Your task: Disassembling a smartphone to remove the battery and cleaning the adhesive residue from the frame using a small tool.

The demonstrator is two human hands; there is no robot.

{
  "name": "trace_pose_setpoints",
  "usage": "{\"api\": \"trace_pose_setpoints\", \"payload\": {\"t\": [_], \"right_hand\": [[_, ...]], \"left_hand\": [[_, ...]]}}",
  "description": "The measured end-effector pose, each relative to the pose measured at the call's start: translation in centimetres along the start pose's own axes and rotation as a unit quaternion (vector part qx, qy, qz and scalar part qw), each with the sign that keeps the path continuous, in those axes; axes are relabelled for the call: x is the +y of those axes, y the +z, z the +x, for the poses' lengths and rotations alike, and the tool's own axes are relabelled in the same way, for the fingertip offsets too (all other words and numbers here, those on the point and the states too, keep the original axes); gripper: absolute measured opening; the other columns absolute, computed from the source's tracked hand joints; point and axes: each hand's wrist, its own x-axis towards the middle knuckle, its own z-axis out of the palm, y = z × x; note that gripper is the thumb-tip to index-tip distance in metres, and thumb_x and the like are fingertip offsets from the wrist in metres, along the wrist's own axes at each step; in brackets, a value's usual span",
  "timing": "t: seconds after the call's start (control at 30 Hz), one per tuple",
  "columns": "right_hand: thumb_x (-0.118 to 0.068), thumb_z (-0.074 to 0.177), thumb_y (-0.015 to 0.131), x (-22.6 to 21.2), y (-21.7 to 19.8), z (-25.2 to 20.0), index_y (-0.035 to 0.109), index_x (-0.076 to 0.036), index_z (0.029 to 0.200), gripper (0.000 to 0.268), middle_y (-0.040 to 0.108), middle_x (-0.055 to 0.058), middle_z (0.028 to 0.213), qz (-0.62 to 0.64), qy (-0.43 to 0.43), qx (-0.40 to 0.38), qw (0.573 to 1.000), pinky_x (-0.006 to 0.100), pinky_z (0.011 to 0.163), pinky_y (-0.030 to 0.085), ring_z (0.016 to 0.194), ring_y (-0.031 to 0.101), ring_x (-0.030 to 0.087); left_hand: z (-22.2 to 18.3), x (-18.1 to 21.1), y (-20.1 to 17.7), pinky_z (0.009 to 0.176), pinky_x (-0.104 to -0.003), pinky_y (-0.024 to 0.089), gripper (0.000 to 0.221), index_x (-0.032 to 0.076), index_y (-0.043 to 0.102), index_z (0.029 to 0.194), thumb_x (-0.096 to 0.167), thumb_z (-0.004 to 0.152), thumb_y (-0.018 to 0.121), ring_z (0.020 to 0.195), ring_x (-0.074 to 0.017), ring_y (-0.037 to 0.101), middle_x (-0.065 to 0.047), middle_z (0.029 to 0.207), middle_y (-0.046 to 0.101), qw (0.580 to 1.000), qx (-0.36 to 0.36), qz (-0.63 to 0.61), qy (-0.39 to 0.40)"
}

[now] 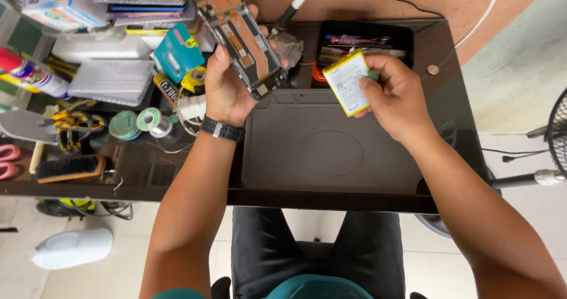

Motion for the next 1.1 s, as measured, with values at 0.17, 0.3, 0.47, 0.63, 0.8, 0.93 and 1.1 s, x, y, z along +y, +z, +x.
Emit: {"api": "trace_pose_setpoints", "payload": {"t": [0.17, 0.3, 0.47, 0.63, 0.8, 0.93, 1.1], "right_hand": [[-0.008, 0.114, 0.063, 1.9, 1.5, 0.0, 0.074, -0.008, 0.143, 0.031, 0.085, 0.014, 0.115, -0.085, -0.025, -0.041, 0.995, 0.034, 0.064, 0.074, 0.086, 0.085, 0.024], [-0.015, 0.115, 0.066, 2.2, 2.6, 0.7, 0.077, -0.013, 0.148, 0.035, 0.087, 0.018, 0.110, -0.119, 0.020, -0.045, 0.992, 0.032, 0.065, 0.071, 0.077, 0.086, 0.028], [-0.013, 0.115, 0.064, -0.6, 4.3, 2.4, 0.077, -0.011, 0.148, 0.035, 0.086, 0.017, 0.120, -0.142, 0.050, -0.105, 0.983, 0.040, 0.070, 0.076, 0.096, 0.085, 0.028], [-0.014, 0.116, 0.065, -1.4, 6.6, 4.6, 0.072, -0.010, 0.153, 0.038, 0.083, 0.017, 0.130, -0.183, 0.064, -0.134, 0.972, 0.039, 0.067, 0.074, 0.091, 0.082, 0.028], [-0.015, 0.117, 0.062, -0.1, 8.0, 5.0, 0.076, -0.016, 0.149, 0.035, 0.081, 0.014, 0.120, -0.199, 0.067, -0.145, 0.967, 0.038, 0.065, 0.067, 0.080, 0.077, 0.025], [-0.019, 0.118, 0.061, 0.2, 5.0, 4.1, 0.082, -0.027, 0.144, 0.035, 0.085, 0.006, 0.115, -0.260, 0.086, -0.155, 0.949, 0.037, 0.070, 0.052, 0.089, 0.072, 0.021], [-0.010, 0.116, 0.062, 0.3, -4.2, 2.4, 0.082, -0.020, 0.142, 0.034, 0.085, 0.007, 0.107, -0.220, 0.028, -0.108, 0.969, 0.034, 0.063, 0.067, 0.083, 0.075, 0.016]], "left_hand": [[0.0, 0.8, -1.4, 0.121, -0.063, 0.067, 0.083, 0.010, 0.054, 0.180, 0.046, 0.114, 0.089, 0.142, -0.0301, 0.073, -0.010, 0.153, 0.075, 0.999, -0.013, 0.006, 0.042], [0.0, 1.3, -1.0, 0.125, -0.062, 0.066, 0.083, 0.010, 0.056, 0.178, 0.045, 0.112, 0.092, 0.140, -0.0277, 0.074, -0.009, 0.151, 0.075, 0.999, -0.013, -0.007, 0.043], [0.0, 1.4, -1.4, 0.120, -0.063, 0.067, 0.089, 0.008, 0.050, 0.180, 0.047, 0.112, 0.090, 0.139, -0.0284, 0.071, -0.011, 0.151, 0.071, 0.999, -0.022, -0.001, 0.039], [-0.1, 0.7, -0.7, 0.122, -0.061, 0.065, 0.091, 0.008, 0.049, 0.181, 0.044, 0.111, 0.093, 0.137, -0.0263, 0.074, -0.010, 0.150, 0.074, 0.999, -0.032, -0.028, 0.022], [-0.1, 0.1, -1.3, 0.127, -0.064, 0.065, 0.094, 0.010, 0.042, 0.184, 0.039, 0.110, 0.093, 0.139, -0.0297, 0.075, -0.010, 0.151, 0.072, 0.998, -0.027, -0.056, -0.019], [-0.1, -0.1, -0.6, 0.124, -0.063, 0.065, 0.088, 0.006, 0.047, 0.180, 0.031, 0.111, 0.095, 0.136, -0.0304, 0.075, -0.012, 0.147, 0.074, 0.994, -0.051, -0.090, -0.033], [-0.1, -0.7, -0.2, 0.121, -0.063, 0.064, 0.091, 0.007, 0.050, 0.177, 0.035, 0.106, 0.098, 0.138, -0.0283, 0.072, -0.009, 0.149, 0.073, 0.993, -0.050, -0.066, -0.083]]}}
